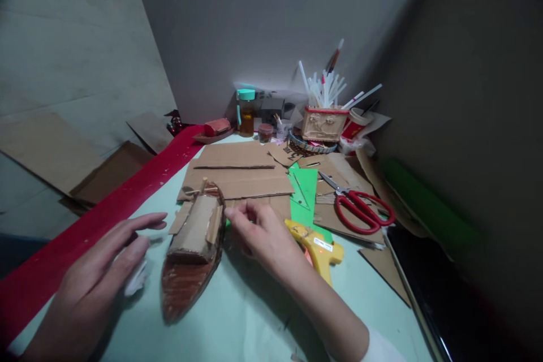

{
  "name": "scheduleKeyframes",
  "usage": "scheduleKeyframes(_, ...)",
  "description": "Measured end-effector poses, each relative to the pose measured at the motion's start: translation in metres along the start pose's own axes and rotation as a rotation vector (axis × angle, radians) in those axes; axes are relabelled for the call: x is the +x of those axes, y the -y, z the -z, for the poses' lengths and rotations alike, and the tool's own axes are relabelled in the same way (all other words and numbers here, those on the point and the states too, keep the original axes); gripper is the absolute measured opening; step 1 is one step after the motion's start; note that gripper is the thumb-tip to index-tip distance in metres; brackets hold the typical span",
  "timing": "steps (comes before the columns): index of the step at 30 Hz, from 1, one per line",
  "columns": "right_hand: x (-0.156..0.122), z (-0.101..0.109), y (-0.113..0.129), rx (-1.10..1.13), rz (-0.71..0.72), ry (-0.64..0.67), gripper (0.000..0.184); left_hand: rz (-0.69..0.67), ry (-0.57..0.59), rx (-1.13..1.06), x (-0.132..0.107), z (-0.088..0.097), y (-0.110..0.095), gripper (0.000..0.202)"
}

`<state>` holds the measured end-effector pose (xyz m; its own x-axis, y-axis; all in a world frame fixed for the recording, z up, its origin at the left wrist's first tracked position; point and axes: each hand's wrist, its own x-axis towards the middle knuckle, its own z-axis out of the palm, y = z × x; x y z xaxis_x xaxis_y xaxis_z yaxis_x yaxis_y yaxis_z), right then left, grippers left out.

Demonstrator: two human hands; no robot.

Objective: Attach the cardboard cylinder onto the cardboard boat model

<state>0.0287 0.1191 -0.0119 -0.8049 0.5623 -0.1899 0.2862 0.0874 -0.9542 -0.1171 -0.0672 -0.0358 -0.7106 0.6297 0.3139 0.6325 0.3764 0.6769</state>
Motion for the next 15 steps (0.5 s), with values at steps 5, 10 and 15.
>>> scheduleKeyframes(5,0.004,0.011,-0.006,-0.005,0.062,-0.053,0.037,0.078,0.000,-0.009,-0.014,0.010,-0.008,0.038)
scheduleKeyframes(10,0.007,0.019,-0.007,-0.006,0.087,-0.082,0.034,0.139,-0.025,-0.082,-0.026,0.015,-0.012,0.036)
scheduleKeyframes(15,-0.001,0.025,0.002,-0.041,0.102,-0.075,0.031,0.071,-0.022,-0.154,-0.028,0.014,0.000,0.032)
